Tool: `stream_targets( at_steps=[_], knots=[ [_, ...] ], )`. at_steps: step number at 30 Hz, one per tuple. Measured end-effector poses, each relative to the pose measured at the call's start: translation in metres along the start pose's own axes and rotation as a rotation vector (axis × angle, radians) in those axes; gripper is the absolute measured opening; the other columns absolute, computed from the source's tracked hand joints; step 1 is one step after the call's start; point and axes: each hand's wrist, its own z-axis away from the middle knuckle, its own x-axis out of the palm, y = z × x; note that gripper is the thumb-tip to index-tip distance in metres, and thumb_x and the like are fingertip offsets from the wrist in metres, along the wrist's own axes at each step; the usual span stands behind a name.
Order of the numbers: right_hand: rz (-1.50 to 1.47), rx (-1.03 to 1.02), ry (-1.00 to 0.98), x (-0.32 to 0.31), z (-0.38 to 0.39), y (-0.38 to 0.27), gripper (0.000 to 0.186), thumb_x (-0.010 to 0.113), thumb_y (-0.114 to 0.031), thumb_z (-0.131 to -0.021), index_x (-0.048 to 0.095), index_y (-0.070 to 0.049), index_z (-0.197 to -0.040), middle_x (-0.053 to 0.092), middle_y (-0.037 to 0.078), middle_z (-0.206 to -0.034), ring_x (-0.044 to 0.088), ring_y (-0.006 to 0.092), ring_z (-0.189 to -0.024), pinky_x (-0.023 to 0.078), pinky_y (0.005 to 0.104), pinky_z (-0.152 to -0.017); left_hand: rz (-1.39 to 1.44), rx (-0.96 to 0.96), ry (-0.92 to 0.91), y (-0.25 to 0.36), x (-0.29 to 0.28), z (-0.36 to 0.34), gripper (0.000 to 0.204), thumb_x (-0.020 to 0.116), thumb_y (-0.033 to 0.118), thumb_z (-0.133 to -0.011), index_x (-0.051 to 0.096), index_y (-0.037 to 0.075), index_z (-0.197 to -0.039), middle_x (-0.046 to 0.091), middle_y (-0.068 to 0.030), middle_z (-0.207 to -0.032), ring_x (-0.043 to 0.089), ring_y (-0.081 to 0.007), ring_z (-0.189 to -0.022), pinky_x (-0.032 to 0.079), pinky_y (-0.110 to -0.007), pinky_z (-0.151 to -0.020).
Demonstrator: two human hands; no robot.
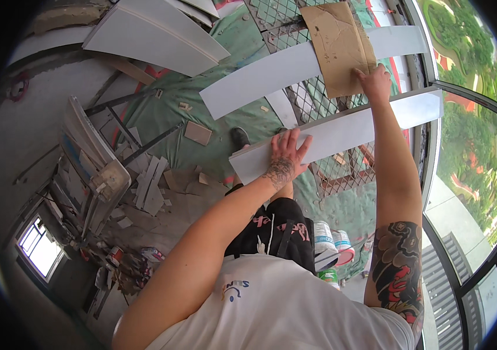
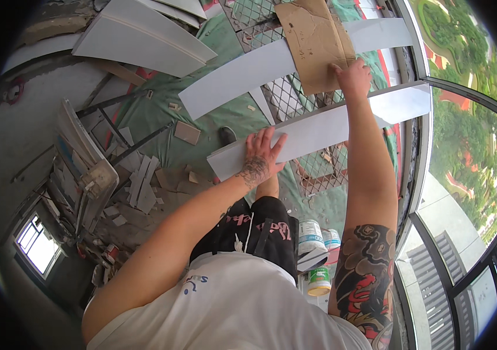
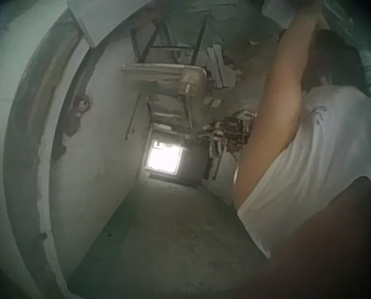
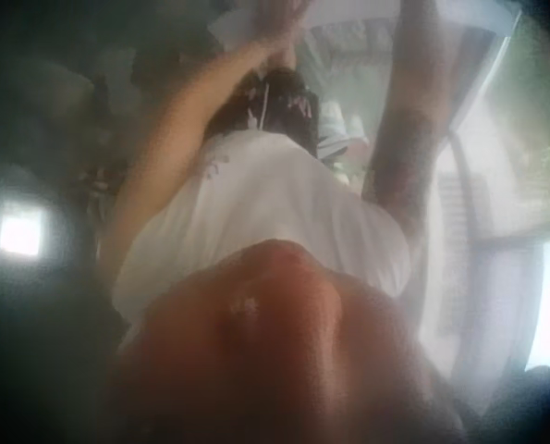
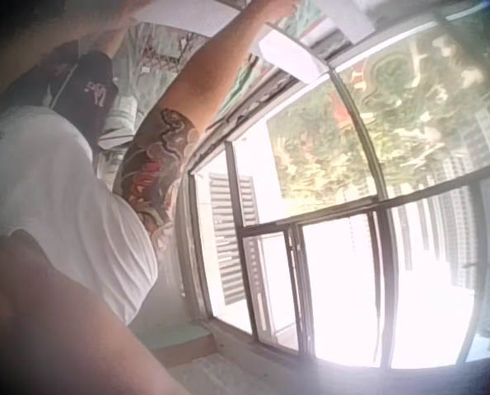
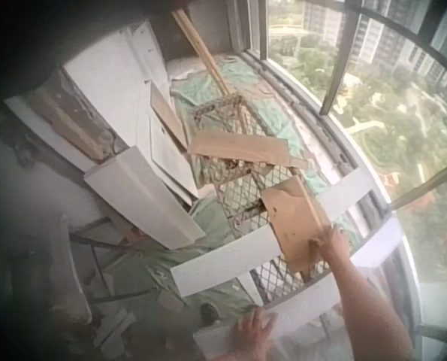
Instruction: The person cuts tiles with a manual tile cutter, carries a cut tile over to a window sill, and test fits the tile along the ledge by hand.
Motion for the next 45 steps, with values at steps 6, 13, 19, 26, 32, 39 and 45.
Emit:
stream_targets(
  at_steps=[6, 13, 19, 26, 32, 39, 45],
  knots=[
    [-0.1, 0.05, 0.002, -0.009, 0.004, 0.005, 0.076, 0.085, -0.047, -0.071, 0.055, 0.007, -0.114, 0.061, 0.029, -0.113, 0.06, 0.0439, -0.109, 0.05, 0.0467, -0.092, -0.002, 0.006, -0.062, 0.005, -0.005, -0.005, 0.096, 0.083, 0.042, -0.068, 0.034, 0.024, -0.149, 0.028, -0.0169, -0.149, 0.027, -0.0357, -0.14, 0.021, -0.06, -0.111],
    [-0.947, 0.109, -0.137, -0.032, 0.013, 0.016, 0.04, 0.075, -0.031, -0.088, 0.064, 0.005, -0.102, 0.067, 0.01, -0.093, 0.063, 0.0189, -0.086, 0.049, 0.0311, -0.079, 0.017, 0.009, 0.023, 0.001, 0.0, -0.002, 0.096, 0.085, 0.039, -0.063, 0.039, 0.024, -0.146, 0.032, -0.0154, -0.147, 0.03, -0.0343, -0.138, 0.023, -0.059, -0.11],
    [-1.431, 0.052, -0.156, -0.09, 0.01, 0.005, 0.027, 0.063, -0.019, -0.099, 0.06, 0.001, -0.115, 0.065, 0.006, -0.102, 0.061, 0.0117, -0.093, 0.048, 0.026, -0.083, 0.022, 0.003, 0.019, -0.002, 0.002, 0.001, 0.097, 0.085, 0.04, -0.062, 0.039, 0.023, -0.146, 0.032, -0.0162, -0.148, 0.03, -0.0351, -0.138, 0.025, -0.059, -0.109],
    [-1.588, 0.032, -0.278, -0.117, -0.09, -0.076, 0.036, 0.064, -0.024, -0.098, 0.06, 0.006, -0.119, 0.068, 0.01, -0.105, 0.065, 0.0171, -0.095, 0.052, 0.0311, -0.084, 0.031, 0.019, 0.029, -0.004, 0.0, -0.003, 0.094, 0.083, 0.042, -0.066, 0.04, 0.021, -0.146, 0.032, -0.0175, -0.149, 0.031, -0.0358, -0.138, 0.025, -0.059, -0.109],
    [-0.712, -0.018, 0.025, -0.053, -0.107, -0.076, 0.045, 0.066, -0.027, -0.091, 0.062, 0.006, -0.121, 0.07, 0.021, -0.111, 0.069, 0.029, -0.098, 0.051, 0.0353, -0.089, 0.19, 0.014, 0.043, -0.008, -0.032, -0.004, 0.088, 0.079, 0.043, -0.073, 0.04, 0.011, -0.144, 0.035, -0.0189, -0.146, 0.035, -0.0365, -0.137, 0.026, -0.057, -0.109],
    [-0.793, 0.166, -0.061, -0.007, -0.014, -0.002, 0.039, 0.062, -0.022, -0.093, 0.06, 0.006, -0.121, 0.07, 0.015, -0.103, 0.068, 0.0209, -0.088, 0.053, 0.0319, -0.078, 0.021, -0.106, 0.341, -0.12, -0.102, -0.093, 0.065, 0.07, 0.04, -0.083, 0.047, -0.002, -0.128, 0.043, -0.0193, -0.135, 0.042, -0.0349, -0.128, 0.032, -0.049, -0.106],
    [-1.163, 0.392, -0.233, 0.001, 0.011, 0.004, 0.036, 0.056, -0.022, -0.099, 0.056, 0.0, -0.127, 0.067, 0.01, -0.11, 0.067, 0.018, -0.092, 0.053, 0.0273, -0.072, 0.034, -0.208, 0.125, -0.154, -0.105, -0.15, 0.053, 0.062, 0.044, -0.091, 0.053, 0.002, -0.122, 0.056, -0.018, -0.124, 0.053, -0.0364, -0.12, 0.038, -0.051, -0.102]
  ],
)
